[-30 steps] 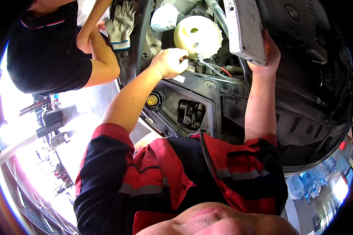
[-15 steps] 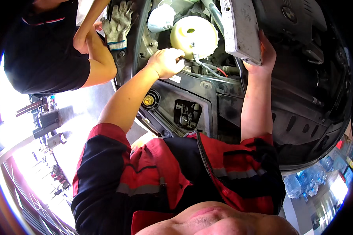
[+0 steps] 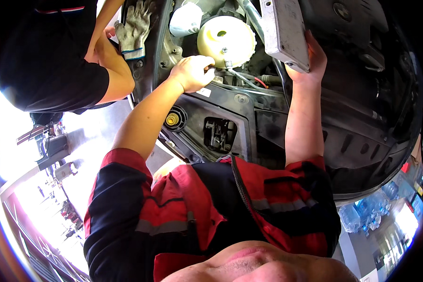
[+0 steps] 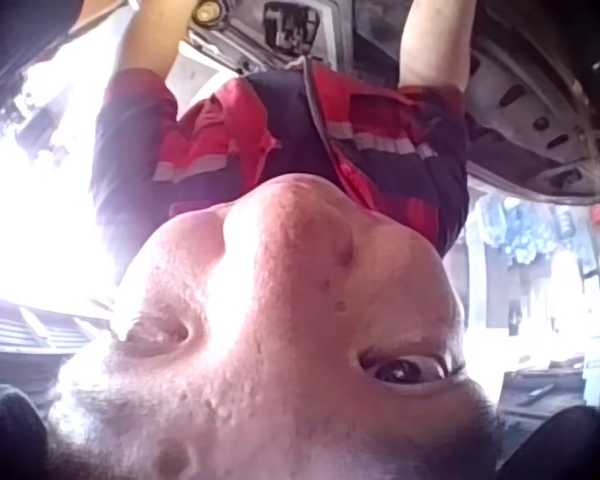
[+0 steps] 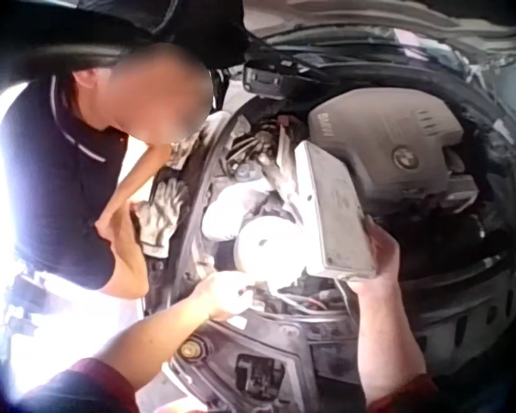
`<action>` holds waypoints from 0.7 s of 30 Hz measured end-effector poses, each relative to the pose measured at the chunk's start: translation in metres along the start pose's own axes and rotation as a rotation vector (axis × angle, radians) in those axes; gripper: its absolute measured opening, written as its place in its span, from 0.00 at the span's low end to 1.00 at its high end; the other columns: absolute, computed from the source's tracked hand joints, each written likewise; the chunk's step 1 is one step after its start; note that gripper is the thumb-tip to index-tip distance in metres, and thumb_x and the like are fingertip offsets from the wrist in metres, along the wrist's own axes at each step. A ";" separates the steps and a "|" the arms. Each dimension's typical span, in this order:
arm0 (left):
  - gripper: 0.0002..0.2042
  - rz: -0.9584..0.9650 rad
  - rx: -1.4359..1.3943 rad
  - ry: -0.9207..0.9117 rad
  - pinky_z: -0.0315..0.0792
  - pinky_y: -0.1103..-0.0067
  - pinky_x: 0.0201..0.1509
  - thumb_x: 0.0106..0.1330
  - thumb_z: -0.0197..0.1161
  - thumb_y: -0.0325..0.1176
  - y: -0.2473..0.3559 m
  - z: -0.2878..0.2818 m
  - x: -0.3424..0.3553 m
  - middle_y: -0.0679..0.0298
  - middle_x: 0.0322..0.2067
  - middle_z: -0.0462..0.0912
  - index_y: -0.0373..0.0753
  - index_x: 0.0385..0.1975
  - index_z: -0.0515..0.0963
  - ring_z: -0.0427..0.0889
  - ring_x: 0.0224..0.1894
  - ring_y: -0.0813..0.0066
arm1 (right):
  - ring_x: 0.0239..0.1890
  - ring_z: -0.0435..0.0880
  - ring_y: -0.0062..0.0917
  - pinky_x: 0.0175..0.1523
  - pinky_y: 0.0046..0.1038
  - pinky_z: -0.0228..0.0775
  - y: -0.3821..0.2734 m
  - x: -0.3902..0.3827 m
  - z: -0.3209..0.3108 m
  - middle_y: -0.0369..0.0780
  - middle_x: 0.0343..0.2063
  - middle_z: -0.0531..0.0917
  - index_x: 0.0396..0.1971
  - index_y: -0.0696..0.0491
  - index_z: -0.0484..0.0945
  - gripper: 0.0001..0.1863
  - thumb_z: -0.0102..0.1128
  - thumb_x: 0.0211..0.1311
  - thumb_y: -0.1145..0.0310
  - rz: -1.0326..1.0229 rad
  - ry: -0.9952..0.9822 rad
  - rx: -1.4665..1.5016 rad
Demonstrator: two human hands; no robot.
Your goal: The person illuminates a car's engine bay using a portable work light, rests the light inside the engine compartment, and handles the fluid reservoir and adjacent components under the hood by hand.
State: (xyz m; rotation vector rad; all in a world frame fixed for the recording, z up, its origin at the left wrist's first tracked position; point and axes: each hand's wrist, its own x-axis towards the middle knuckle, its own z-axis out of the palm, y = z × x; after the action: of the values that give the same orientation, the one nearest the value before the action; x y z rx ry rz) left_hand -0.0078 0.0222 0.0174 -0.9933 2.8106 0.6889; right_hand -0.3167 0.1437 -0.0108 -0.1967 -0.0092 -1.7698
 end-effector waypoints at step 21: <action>0.13 0.044 -0.008 0.050 0.80 0.66 0.47 0.62 0.63 0.37 -0.005 0.005 0.000 0.56 0.37 0.87 0.40 0.44 0.82 0.86 0.40 0.55 | 0.62 0.79 0.44 0.71 0.46 0.64 -0.003 0.001 0.002 0.51 0.58 0.81 0.60 0.64 0.73 0.21 0.41 0.78 0.66 -0.024 0.003 0.086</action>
State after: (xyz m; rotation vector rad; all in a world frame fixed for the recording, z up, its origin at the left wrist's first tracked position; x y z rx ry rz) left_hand -0.0049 0.0210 0.0106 -0.9661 2.8828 0.6902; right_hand -0.3191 0.1432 -0.0081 -0.1319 -0.0853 -1.7901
